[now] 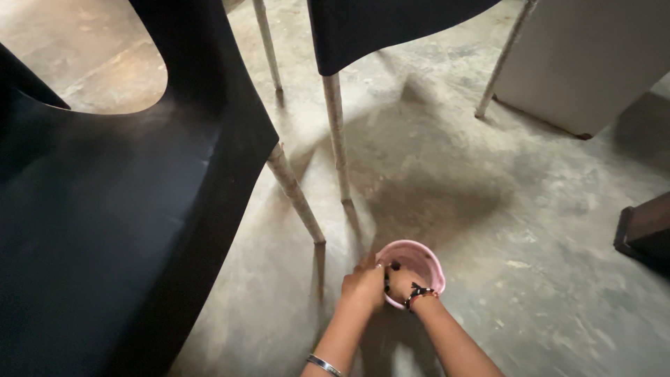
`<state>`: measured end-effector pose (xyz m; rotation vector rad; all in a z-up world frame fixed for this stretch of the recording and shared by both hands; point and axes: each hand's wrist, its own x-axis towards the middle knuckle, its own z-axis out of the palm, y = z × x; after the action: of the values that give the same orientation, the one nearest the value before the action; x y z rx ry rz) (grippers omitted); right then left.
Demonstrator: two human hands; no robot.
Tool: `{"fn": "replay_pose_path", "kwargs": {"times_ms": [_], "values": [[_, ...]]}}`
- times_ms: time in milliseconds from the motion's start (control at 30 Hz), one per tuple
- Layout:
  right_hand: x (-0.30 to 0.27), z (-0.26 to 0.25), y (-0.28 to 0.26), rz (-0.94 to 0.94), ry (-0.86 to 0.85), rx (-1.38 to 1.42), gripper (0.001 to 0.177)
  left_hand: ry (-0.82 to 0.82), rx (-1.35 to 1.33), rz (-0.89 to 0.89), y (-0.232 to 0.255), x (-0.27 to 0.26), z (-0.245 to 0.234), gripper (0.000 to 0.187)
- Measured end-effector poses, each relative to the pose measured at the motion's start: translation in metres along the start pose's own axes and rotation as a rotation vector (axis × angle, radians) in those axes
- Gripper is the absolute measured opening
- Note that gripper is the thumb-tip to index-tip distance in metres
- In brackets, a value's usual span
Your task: The person wipes a black plastic chair with a wet cloth, cleaning the seat, backrest, and legs. The person repeatedly dips the cloth into a pink bucket of water to re-wet it and continues wiping different parts of the chair.
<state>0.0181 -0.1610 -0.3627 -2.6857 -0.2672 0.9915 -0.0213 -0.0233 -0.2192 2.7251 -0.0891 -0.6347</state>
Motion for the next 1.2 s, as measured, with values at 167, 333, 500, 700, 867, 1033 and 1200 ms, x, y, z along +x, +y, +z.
{"fn": "replay_pose_path", "kwargs": {"times_ms": [167, 333, 500, 700, 867, 1033, 1200], "values": [[0.035, 0.028, 0.015, -0.063, -0.029, -0.219, 0.057, 0.082, -0.048, 0.005, -0.013, 0.005, 0.022, 0.044], [0.04, 0.011, 0.019, -0.086, -0.001, -0.087, 0.034, 0.042, 0.063, 0.054, -0.016, 0.008, 0.029, 0.05], [0.015, -0.065, 0.019, -0.432, 0.274, 0.157, 0.048, 0.007, 0.044, 0.066, -0.016, 0.021, 0.022, 0.057], [-0.032, -0.111, -0.005, 0.01, 0.201, 0.077, 0.043, -0.06, -0.424, -0.238, -0.015, 0.023, 0.01, 0.05], [-0.042, -0.076, -0.016, -0.133, 0.15, 0.032, 0.045, 0.074, -0.051, 0.089, -0.018, 0.011, 0.008, 0.05], [-0.019, -0.025, -0.008, -0.139, -0.153, 0.066, 0.045, 0.059, -0.118, 0.015, -0.021, 0.01, 0.013, 0.049], [0.015, 0.007, 0.006, 0.045, -0.262, 0.018, 0.052, 0.038, -0.052, 0.033, -0.023, 0.016, 0.017, 0.047]]}}
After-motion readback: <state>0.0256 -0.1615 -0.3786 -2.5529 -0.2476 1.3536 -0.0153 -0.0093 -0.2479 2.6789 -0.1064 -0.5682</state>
